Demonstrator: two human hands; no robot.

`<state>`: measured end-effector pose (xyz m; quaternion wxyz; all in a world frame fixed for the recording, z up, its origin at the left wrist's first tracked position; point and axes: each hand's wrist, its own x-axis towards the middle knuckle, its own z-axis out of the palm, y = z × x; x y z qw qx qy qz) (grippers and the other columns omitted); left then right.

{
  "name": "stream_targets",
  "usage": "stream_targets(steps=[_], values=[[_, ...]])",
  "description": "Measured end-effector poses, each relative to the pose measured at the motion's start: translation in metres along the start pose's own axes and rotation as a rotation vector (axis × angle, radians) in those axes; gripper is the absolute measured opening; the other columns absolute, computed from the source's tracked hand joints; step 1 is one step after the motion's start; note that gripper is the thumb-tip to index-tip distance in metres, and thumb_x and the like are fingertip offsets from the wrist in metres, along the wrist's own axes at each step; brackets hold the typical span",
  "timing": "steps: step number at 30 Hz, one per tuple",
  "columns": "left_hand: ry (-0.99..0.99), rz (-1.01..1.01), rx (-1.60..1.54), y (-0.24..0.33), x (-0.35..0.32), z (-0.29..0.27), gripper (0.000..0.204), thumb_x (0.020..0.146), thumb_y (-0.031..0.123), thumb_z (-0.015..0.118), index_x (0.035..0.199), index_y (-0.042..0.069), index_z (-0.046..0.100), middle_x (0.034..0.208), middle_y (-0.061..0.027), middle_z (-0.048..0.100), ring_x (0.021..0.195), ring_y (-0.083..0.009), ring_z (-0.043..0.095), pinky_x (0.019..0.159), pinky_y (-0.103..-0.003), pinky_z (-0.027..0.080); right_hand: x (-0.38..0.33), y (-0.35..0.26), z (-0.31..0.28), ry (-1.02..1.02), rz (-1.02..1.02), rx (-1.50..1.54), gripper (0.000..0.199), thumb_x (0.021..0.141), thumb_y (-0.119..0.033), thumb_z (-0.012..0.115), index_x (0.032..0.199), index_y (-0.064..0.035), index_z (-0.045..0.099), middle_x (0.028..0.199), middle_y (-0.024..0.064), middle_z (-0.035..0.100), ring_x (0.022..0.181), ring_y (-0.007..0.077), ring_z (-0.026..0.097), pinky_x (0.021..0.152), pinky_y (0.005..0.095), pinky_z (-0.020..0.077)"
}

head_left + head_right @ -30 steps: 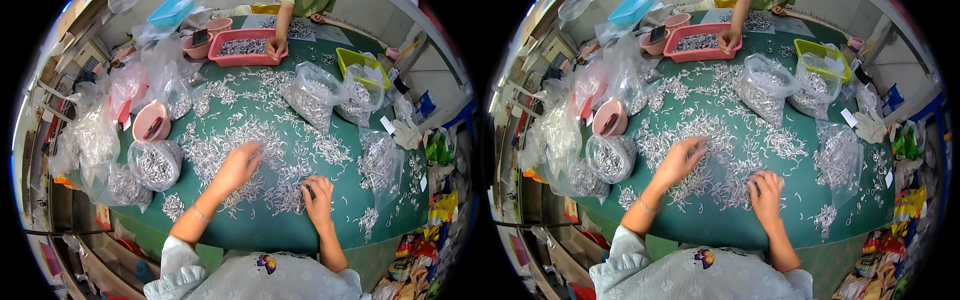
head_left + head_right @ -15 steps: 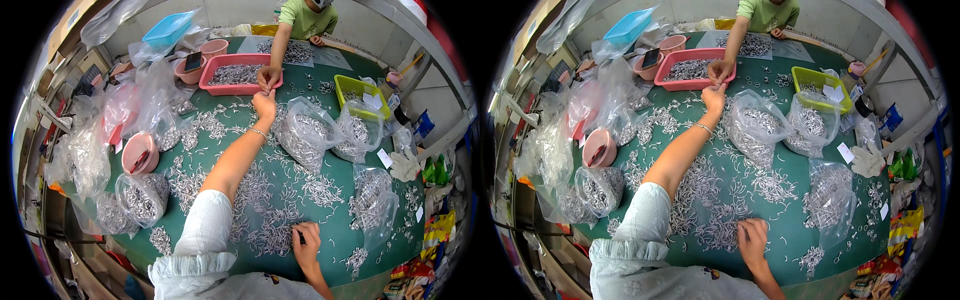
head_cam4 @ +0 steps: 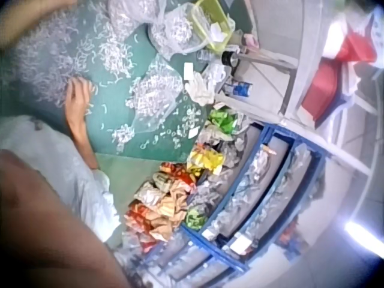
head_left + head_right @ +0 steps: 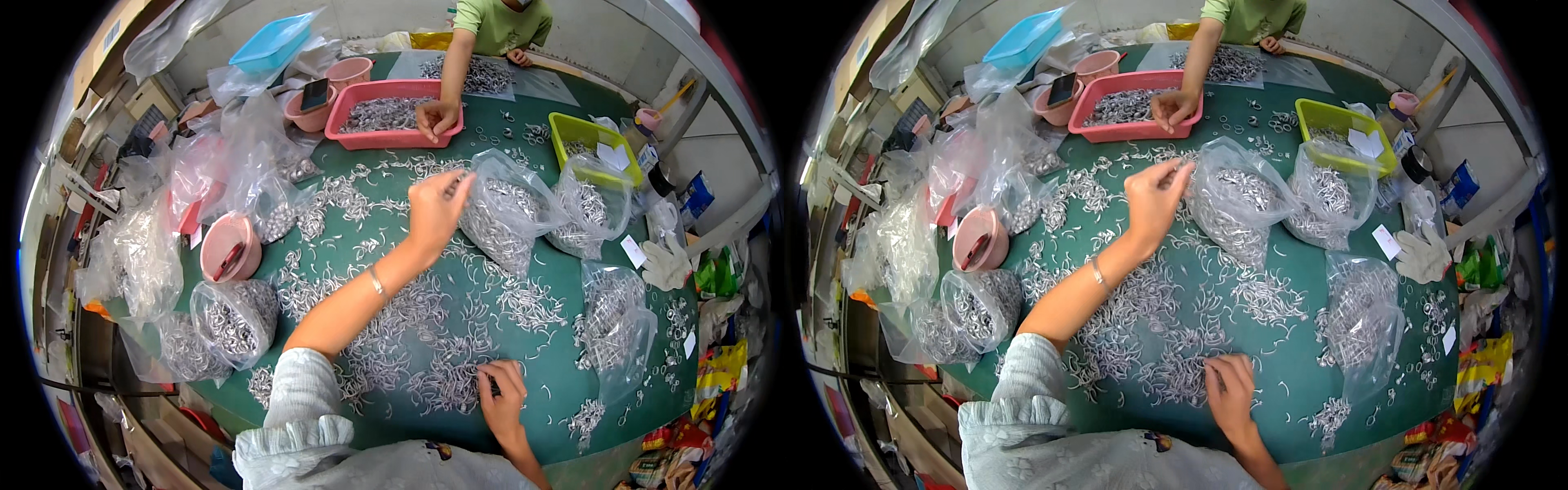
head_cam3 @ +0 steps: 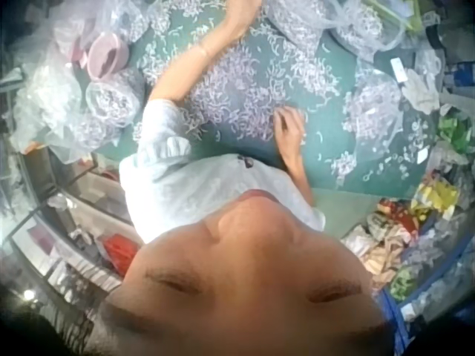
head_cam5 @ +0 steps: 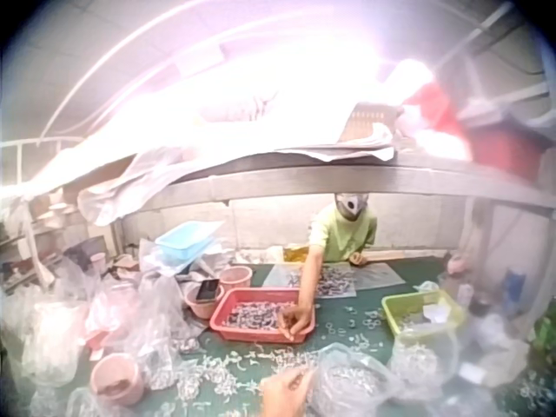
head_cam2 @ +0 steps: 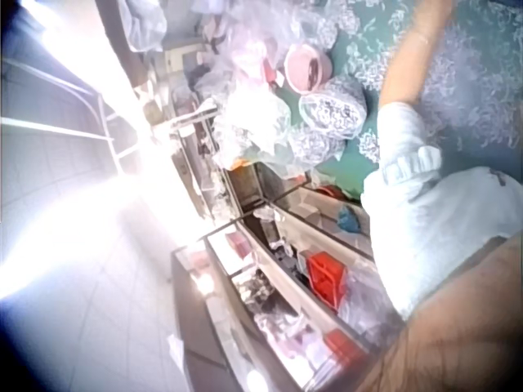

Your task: The person sorts small silver curved components from a large pile on a green table, picking them up by hand and placing them into different bags and containers.

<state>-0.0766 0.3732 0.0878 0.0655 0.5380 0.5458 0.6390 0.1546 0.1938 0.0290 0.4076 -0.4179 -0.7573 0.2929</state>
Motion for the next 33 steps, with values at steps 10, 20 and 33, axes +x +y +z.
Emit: stream_targets(steps=[10, 20, 33], values=[[-0.162, 0.363, 0.130, 0.079, -0.031, -0.043, 0.015, 0.075, 0.002, 0.078, 0.085, 0.001, 0.068, 0.061, -0.0078, 0.058, 0.047, -0.0145, 0.053, 0.045, -0.025, 0.043, -0.002, 0.004, 0.005, -0.029, 0.030, 0.014, 0.011, 0.077, 0.005, 0.068, 0.088, 0.0017, 0.067, 0.084, 0.0136, 0.062, 0.078, 0.0293, 0.058, 0.071, 0.0354, 0.0461], [-0.179, 0.397, 0.153, 0.083, -0.033, -0.051, 0.016, 0.074, 0.002, 0.078, 0.085, 0.002, 0.067, 0.060, -0.0077, 0.055, 0.045, -0.0155, 0.050, 0.042, -0.027, 0.039, -0.003, 0.005, 0.006, -0.052, 0.027, 0.017, 0.013, 0.077, 0.005, 0.068, 0.089, 0.0008, 0.067, 0.086, 0.0133, 0.062, 0.080, 0.0304, 0.058, 0.071, 0.0365, 0.0465], [-0.318, -0.353, 0.013, -0.071, 0.069, 0.006, 0.025, 0.094, 0.014, 0.059, 0.080, -0.006, 0.065, 0.061, -0.0085, 0.064, 0.047, -0.0145, 0.062, 0.042, -0.026, 0.047, -0.002, 0.008, 0.007, -0.050, 0.035, 0.021, 0.011, 0.078, 0.005, 0.067, 0.089, 0.0012, 0.067, 0.085, 0.0140, 0.063, 0.078, 0.0309, 0.058, 0.071, 0.0368, 0.0467]])
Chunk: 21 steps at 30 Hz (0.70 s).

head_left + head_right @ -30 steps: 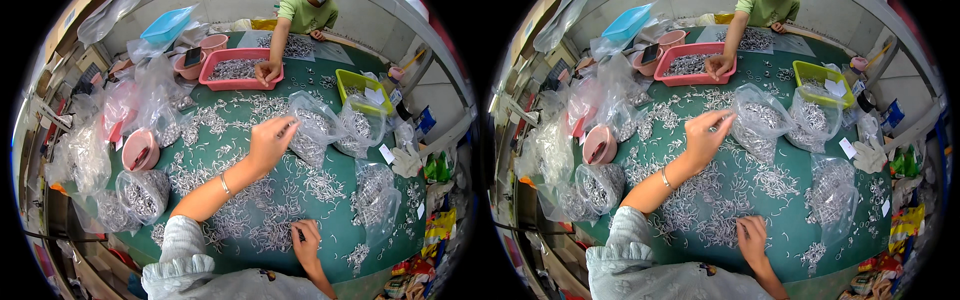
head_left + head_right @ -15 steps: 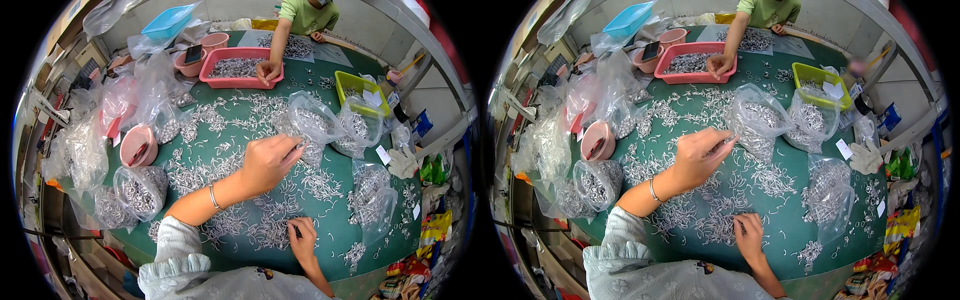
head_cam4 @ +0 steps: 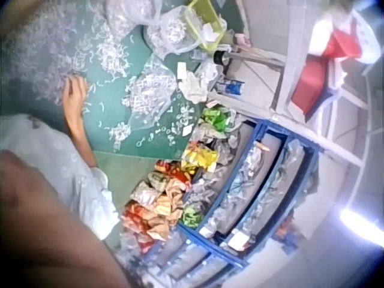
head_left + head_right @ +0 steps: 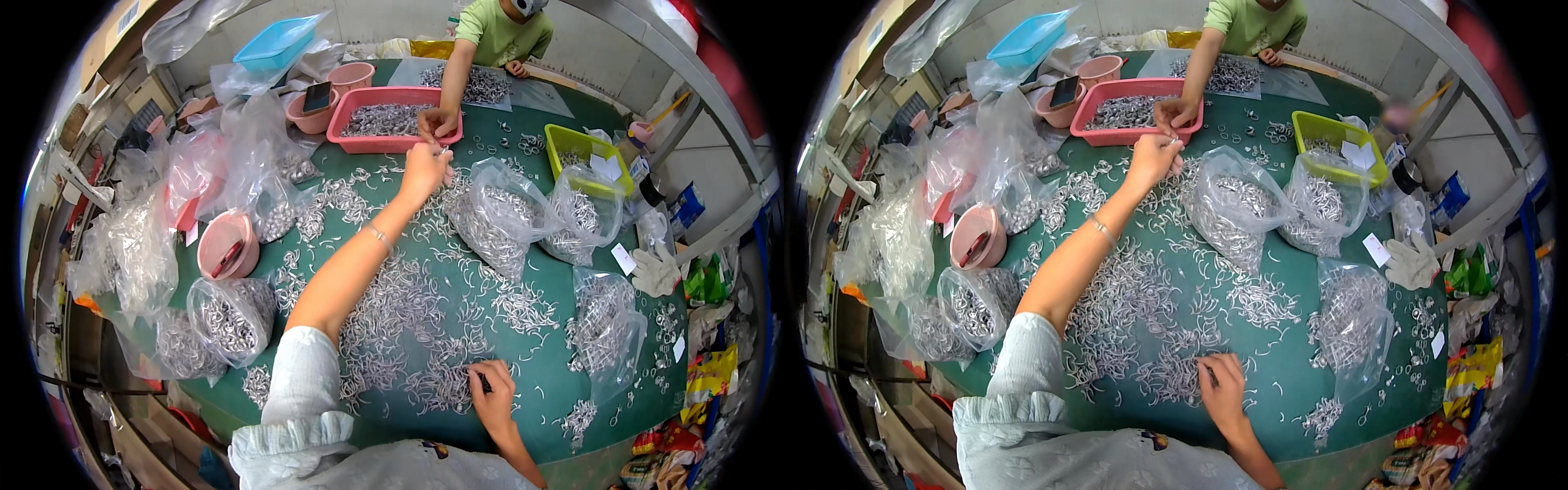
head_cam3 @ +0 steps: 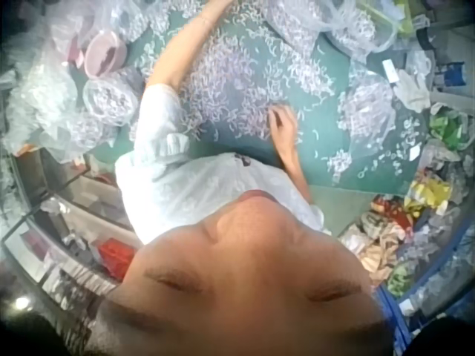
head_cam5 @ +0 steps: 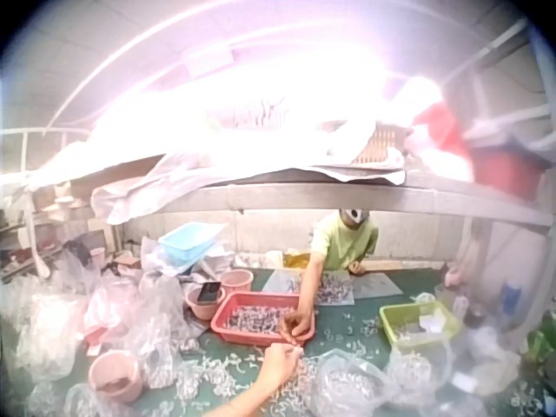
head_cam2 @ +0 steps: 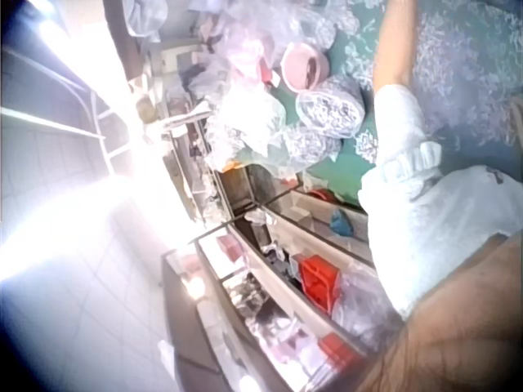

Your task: The person sorts small silver curved components from a large pile on a green table, picking them up by hand and placing them into different bags and containers.

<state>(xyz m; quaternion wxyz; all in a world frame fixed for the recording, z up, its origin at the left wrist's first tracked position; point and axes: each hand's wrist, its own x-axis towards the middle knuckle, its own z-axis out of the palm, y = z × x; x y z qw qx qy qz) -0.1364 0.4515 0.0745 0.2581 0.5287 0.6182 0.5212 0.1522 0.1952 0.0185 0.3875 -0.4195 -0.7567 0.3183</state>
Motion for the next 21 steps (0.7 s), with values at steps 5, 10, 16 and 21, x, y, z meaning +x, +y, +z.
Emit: stream_targets(steps=[5, 10, 16, 21], values=[[0.001, -0.176, -0.075, -0.029, 0.052, 0.008, 0.023, 0.094, 0.009, 0.053, 0.087, -0.011, 0.062, 0.066, -0.0154, 0.067, 0.051, -0.0218, 0.066, 0.043, -0.031, 0.051, 0.002, -0.003, -0.002, 0.005, 0.002, -0.022, 0.009, 0.079, 0.004, 0.067, 0.087, 0.0016, 0.067, 0.084, 0.0142, 0.064, 0.077, 0.0305, 0.059, 0.071, 0.0359, 0.0469], [0.013, -0.298, -0.345, -0.043, 0.080, 0.013, 0.028, 0.099, 0.009, 0.044, 0.117, -0.003, 0.028, 0.071, -0.0182, 0.065, 0.050, -0.0256, 0.065, 0.036, -0.031, 0.049, 0.000, -0.002, -0.003, 0.009, 0.003, -0.008, 0.011, 0.078, 0.004, 0.068, 0.088, 0.0006, 0.067, 0.086, 0.0137, 0.064, 0.079, 0.0312, 0.059, 0.071, 0.0372, 0.0464], [0.110, -0.380, -0.443, -0.048, 0.092, 0.016, 0.029, 0.098, 0.021, 0.054, 0.110, -0.005, 0.050, 0.074, -0.0147, 0.068, 0.051, -0.0205, 0.066, 0.039, -0.026, 0.050, 0.000, 0.003, -0.003, 0.021, -0.012, -0.014, 0.012, 0.077, 0.004, 0.068, 0.089, 0.0004, 0.066, 0.086, 0.0141, 0.063, 0.079, 0.0322, 0.058, 0.072, 0.0384, 0.0462], [0.216, -0.378, -0.478, -0.048, 0.085, 0.011, 0.034, 0.098, 0.026, 0.055, 0.100, -0.006, 0.061, 0.076, -0.0139, 0.070, 0.057, -0.0188, 0.068, 0.044, -0.023, 0.051, 0.000, -0.002, -0.003, 0.026, -0.021, -0.003, 0.013, 0.076, 0.004, 0.068, 0.088, 0.0005, 0.066, 0.085, 0.0146, 0.063, 0.078, 0.0331, 0.059, 0.072, 0.0393, 0.0461]])
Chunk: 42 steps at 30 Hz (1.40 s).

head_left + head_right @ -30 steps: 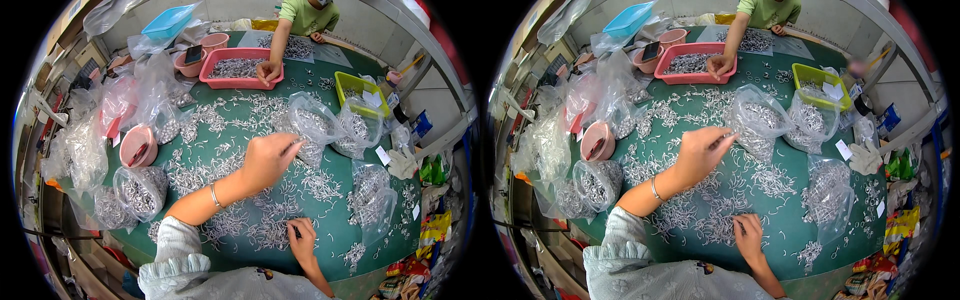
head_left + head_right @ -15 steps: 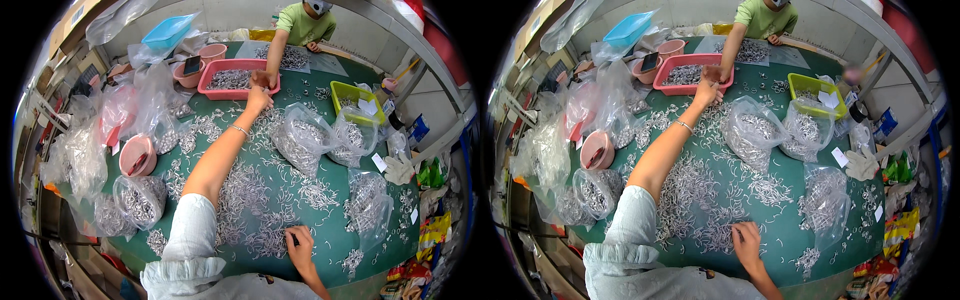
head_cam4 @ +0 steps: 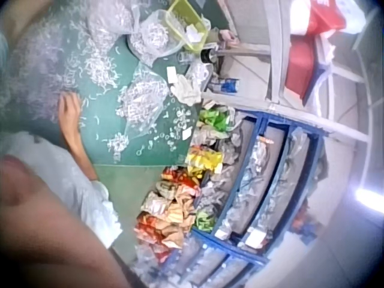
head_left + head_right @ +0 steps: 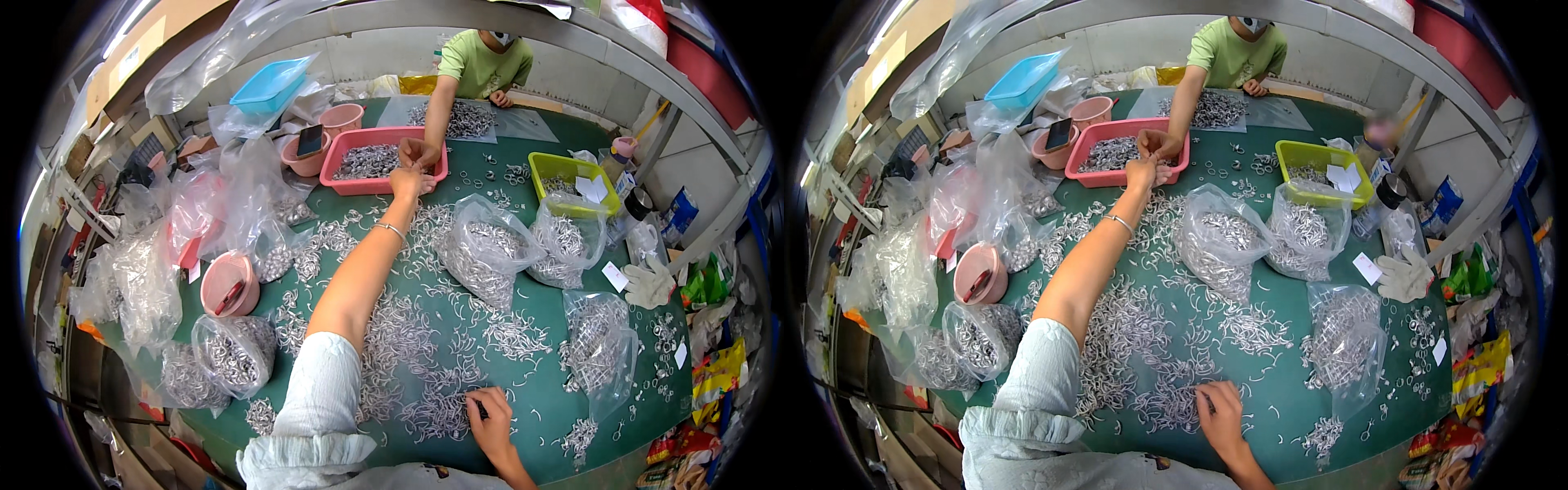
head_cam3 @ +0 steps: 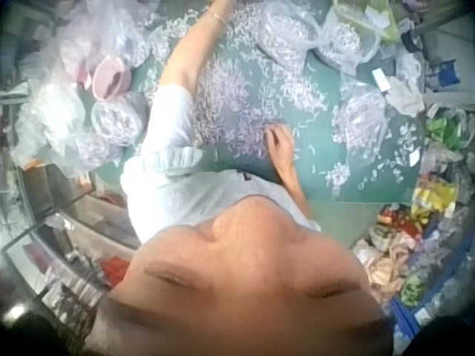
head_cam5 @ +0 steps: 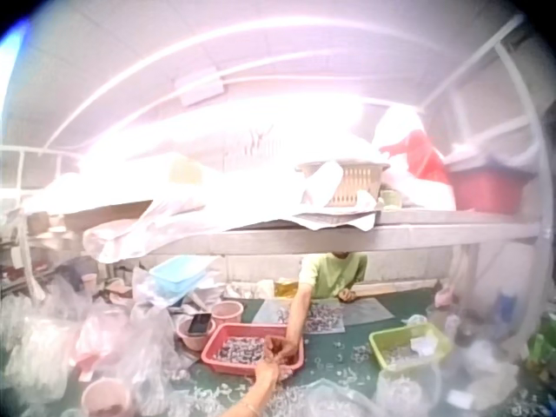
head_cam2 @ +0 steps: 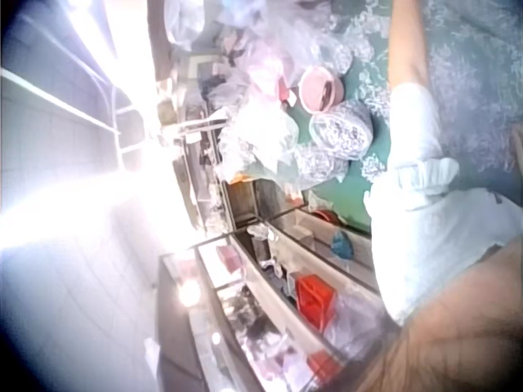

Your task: The person sorts small silver curved components from a large pile on a green table, picking them up by hand and placing them into different bags and containers.

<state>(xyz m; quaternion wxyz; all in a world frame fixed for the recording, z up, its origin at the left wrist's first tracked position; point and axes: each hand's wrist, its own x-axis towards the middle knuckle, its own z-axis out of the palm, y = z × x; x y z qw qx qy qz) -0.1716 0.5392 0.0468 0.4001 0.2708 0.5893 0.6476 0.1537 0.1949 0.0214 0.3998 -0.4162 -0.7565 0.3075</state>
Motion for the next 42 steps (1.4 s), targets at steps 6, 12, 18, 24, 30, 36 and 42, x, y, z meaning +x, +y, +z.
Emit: stream_targets(steps=[6, 12, 18, 24, 30, 36, 42], values=[[-0.079, -0.097, -0.038, 0.021, -0.051, -0.017, 0.030, 0.097, 0.025, 0.056, 0.103, -0.004, 0.060, 0.086, -0.0127, 0.070, 0.065, -0.0176, 0.068, 0.052, -0.028, 0.056, -0.003, 0.004, -0.001, -0.032, -0.067, -0.064, 0.019, 0.072, -0.001, 0.073, 0.090, -0.0013, 0.067, 0.093, 0.0142, 0.059, 0.088, 0.0338, 0.054, 0.078, 0.0404, 0.0441], [-0.447, 0.028, 0.102, 0.046, -0.216, -0.047, 0.032, 0.094, 0.013, 0.058, 0.123, -0.003, 0.057, 0.102, -0.0085, 0.066, 0.094, -0.0184, 0.064, 0.080, -0.031, 0.054, -0.006, 0.004, 0.001, -0.256, -0.098, -0.216, 0.047, 0.072, -0.018, 0.078, 0.114, -0.0058, 0.061, 0.121, 0.0142, 0.052, 0.116, 0.0350, 0.045, 0.096, 0.0442, 0.0358], [-0.253, 0.412, 1.202, -0.024, -0.319, -0.145, 0.055, 0.087, 0.031, 0.068, 0.133, 0.005, 0.051, 0.148, -0.0224, 0.035, 0.134, -0.0408, 0.036, 0.108, -0.055, 0.030, -0.022, -0.028, 0.021, -0.473, -0.258, -0.311, 0.067, 0.075, -0.036, 0.077, 0.130, -0.0072, 0.053, 0.138, 0.0158, 0.042, 0.133, 0.0379, 0.033, 0.107, 0.0490, 0.0275], [-0.189, 0.431, 1.430, -0.064, -0.356, -0.167, 0.063, 0.085, 0.037, 0.069, 0.138, 0.010, 0.047, 0.144, -0.0175, 0.040, 0.135, -0.0424, 0.031, 0.106, -0.068, 0.023, -0.037, -0.007, 0.039, -0.398, -0.360, -0.412, 0.045, 0.078, -0.026, 0.074, 0.117, -0.0078, 0.060, 0.124, 0.0124, 0.052, 0.119, 0.0317, 0.046, 0.096, 0.0461, 0.0354], [-0.417, 0.640, 1.338, -0.072, -0.396, -0.178, 0.046, 0.088, 0.031, 0.066, 0.129, 0.013, 0.056, 0.137, -0.0116, 0.050, 0.131, -0.0403, 0.037, 0.108, -0.060, 0.028, -0.020, 0.020, 0.016, -0.185, -0.317, -0.348, 0.023, 0.077, -0.012, 0.073, 0.098, -0.0063, 0.065, 0.102, 0.0084, 0.058, 0.098, 0.0279, 0.052, 0.085, 0.0392, 0.0383], [-0.518, 0.680, 1.209, -0.054, -0.413, -0.176, 0.050, 0.088, 0.033, 0.065, 0.132, 0.012, 0.053, 0.143, -0.0136, 0.042, 0.136, -0.0412, 0.031, 0.111, -0.060, 0.023, 0.034, 0.013, 0.008, -0.093, -0.157, -0.352, 0.017, 0.084, -0.018, 0.068, 0.091, -0.0031, 0.066, 0.094, 0.0113, 0.060, 0.093, 0.0316, 0.054, 0.085, 0.0421, 0.0398], [-0.412, 0.628, 1.254, -0.045, -0.350, -0.136, 0.064, 0.085, 0.040, 0.067, 0.137, 0.008, 0.048, 0.150, -0.0200, 0.032, 0.137, -0.0463, 0.027, 0.109, -0.063, 0.025, 0.126, 0.037, 0.071, -0.068, -0.252, -0.389, 0.016, 0.082, -0.007, 0.066, 0.097, -0.0042, 0.066, 0.092, 0.0147, 0.060, 0.096, 0.0331, 0.057, 0.086, 0.0422, 0.0447]])
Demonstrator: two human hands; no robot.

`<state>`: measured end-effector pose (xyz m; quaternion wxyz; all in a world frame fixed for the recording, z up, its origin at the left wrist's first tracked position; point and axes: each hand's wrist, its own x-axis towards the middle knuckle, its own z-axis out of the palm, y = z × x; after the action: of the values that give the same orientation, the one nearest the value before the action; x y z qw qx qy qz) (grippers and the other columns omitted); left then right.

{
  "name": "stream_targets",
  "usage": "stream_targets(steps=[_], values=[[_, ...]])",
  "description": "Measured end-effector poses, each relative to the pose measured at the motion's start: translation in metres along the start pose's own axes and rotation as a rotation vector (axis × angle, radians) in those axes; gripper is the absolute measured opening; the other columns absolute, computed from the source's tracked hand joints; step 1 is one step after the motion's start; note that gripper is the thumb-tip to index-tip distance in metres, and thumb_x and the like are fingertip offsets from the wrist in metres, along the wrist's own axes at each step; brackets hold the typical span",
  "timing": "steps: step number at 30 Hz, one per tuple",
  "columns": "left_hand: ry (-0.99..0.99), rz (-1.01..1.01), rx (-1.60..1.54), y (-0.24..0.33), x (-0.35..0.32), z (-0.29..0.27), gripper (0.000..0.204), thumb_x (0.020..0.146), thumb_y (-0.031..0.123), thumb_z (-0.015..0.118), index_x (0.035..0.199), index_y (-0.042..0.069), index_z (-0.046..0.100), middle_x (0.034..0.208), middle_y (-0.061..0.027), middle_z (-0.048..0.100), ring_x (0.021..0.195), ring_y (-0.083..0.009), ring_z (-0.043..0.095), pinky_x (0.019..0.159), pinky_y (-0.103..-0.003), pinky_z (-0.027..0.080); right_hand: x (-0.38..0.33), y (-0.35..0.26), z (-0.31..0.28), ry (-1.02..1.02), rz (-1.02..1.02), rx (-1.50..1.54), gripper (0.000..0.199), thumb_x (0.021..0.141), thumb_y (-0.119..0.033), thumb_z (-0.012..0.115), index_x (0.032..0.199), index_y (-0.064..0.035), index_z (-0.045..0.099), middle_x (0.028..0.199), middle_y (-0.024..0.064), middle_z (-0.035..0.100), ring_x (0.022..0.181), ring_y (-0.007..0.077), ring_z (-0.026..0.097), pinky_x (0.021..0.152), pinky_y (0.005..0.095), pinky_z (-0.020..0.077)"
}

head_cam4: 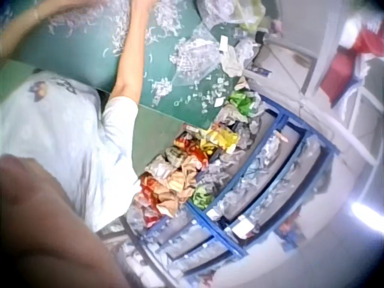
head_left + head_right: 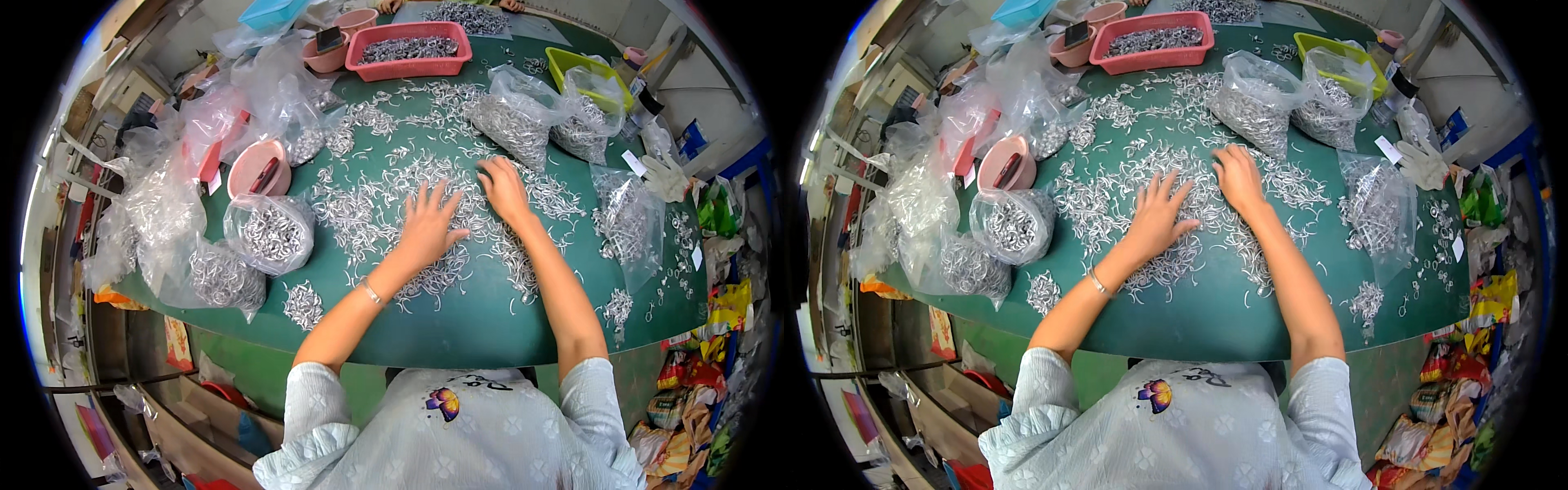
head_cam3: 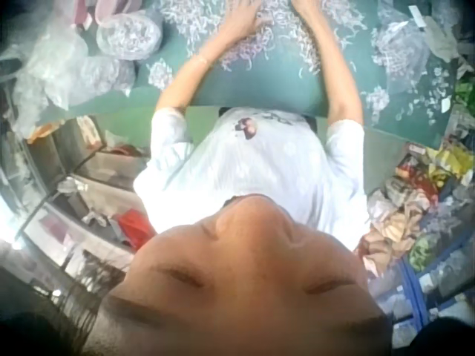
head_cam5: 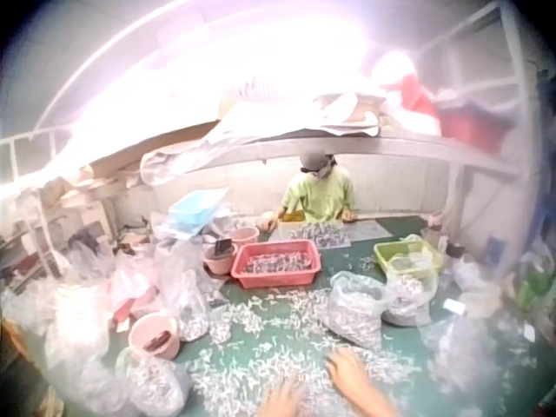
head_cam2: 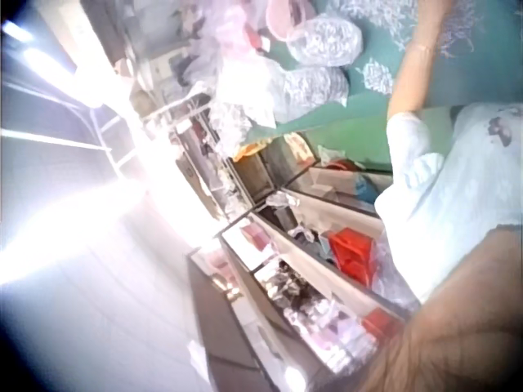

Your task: The person sorts small silver curved components from a large pile on a green table, picking them up by hand and placing them into different bags and containers.

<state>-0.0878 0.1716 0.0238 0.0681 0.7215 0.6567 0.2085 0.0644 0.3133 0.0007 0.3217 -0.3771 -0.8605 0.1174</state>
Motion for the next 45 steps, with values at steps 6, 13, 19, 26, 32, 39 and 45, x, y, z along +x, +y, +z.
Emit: stream_targets(steps=[6, 13, 19, 26, 32, 39, 45], values=[[-0.223, 0.228, 0.098, 0.008, -0.027, 0.023, 0.057, 0.087, 0.036, 0.066, 0.136, 0.012, 0.050, 0.150, -0.0178, 0.032, 0.137, -0.0430, 0.030, 0.106, -0.065, 0.027, -0.020, 0.010, -0.003, -0.090, 0.069, 0.144, 0.007, 0.080, -0.002, 0.064, 0.087, -0.0014, 0.061, 0.084, 0.0135, 0.059, 0.086, 0.0323, 0.058, 0.080, 0.0409, 0.0458], [-0.161, -0.292, -1.306, 0.047, -0.081, -0.001, 0.031, 0.098, 0.022, 0.052, 0.123, 0.004, 0.058, 0.116, -0.0163, 0.061, 0.106, -0.0306, 0.060, 0.091, -0.038, 0.048, -0.116, -0.086, -0.089, -0.189, 0.084, 0.485, 0.010, 0.081, 0.002, 0.065, 0.090, 0.0000, 0.063, 0.088, 0.0120, 0.062, 0.086, 0.0275, 0.061, 0.076, 0.0360, 0.0492], [-0.428, -0.798, -2.288, 0.063, -0.135, 0.030, 0.030, 0.104, 0.017, 0.041, 0.118, -0.002, 0.059, 0.101, -0.0087, 0.064, 0.084, -0.0168, 0.061, 0.078, -0.027, 0.048, -0.109, -0.077, -0.079, -0.317, 0.101, 0.486, 0.029, 0.079, -0.010, 0.072, 0.107, -0.0059, 0.067, 0.117, 0.0105, 0.062, 0.111, 0.0297, 0.055, 0.100, 0.0401, 0.0396], [-0.182, -0.733, -1.748, 0.084, -0.145, 0.013, 0.027, 0.101, 0.008, 0.045, 0.120, -0.005, 0.060, 0.098, -0.0060, 0.063, 0.087, -0.0126, 0.058, 0.078, -0.026, 0.048, -0.084, -0.086, -0.021, -0.340, -0.156, 0.145, 0.046, 0.076, -0.018, 0.076, 0.118, -0.0094, 0.061, 0.130, 0.0121, 0.050, 0.120, 0.0322, 0.046, 0.101, 0.0451, 0.0373], [-0.036, -0.540, -1.173, 0.077, -0.151, 0.003, 0.024, 0.099, 0.005, 0.046, 0.116, -0.003, 0.060, 0.089, -0.0033, 0.059, 0.076, -0.0107, 0.053, 0.069, -0.025, 0.045, -0.118, -0.059, -0.046, -0.251, -0.004, 0.288, 0.028, 0.076, -0.001, 0.072, 0.101, -0.0025, 0.060, 0.110, 0.0129, 0.053, 0.101, 0.0318, 0.054, 0.085, 0.0380, 0.0463], [-0.046, -0.528, -1.112, 0.068, -0.148, -0.005, 0.029, 0.095, -0.004, 0.042, 0.119, 0.000, 0.058, 0.079, -0.0051, 0.052, 0.068, -0.0128, 0.048, 0.062, -0.028, 0.043, -0.125, -0.070, -0.083, -0.152, 0.179, 0.091, 0.026, 0.077, 0.000, 0.071, 0.100, -0.0009, 0.059, 0.110, 0.0159, 0.053, 0.101, 0.0335, 0.054, 0.085, 0.0411, 0.0461], [0.017, -0.062, -0.210, 0.053, -0.141, 0.003, 0.038, 0.079, -0.001, 0.057, 0.117, 0.006, 0.060, 0.090, -0.0100, 0.050, 0.086, -0.0278, 0.050, 0.074, -0.037, 0.041, -0.121, -0.115, -0.051, -0.277, -0.159, 0.054, 0.043, 0.073, -0.011, 0.077, 0.112, -0.0044, 0.060, 0.118, 0.0148, 0.054, 0.113, 0.0338, 0.050, 0.098, 0.0446, 0.0374]])
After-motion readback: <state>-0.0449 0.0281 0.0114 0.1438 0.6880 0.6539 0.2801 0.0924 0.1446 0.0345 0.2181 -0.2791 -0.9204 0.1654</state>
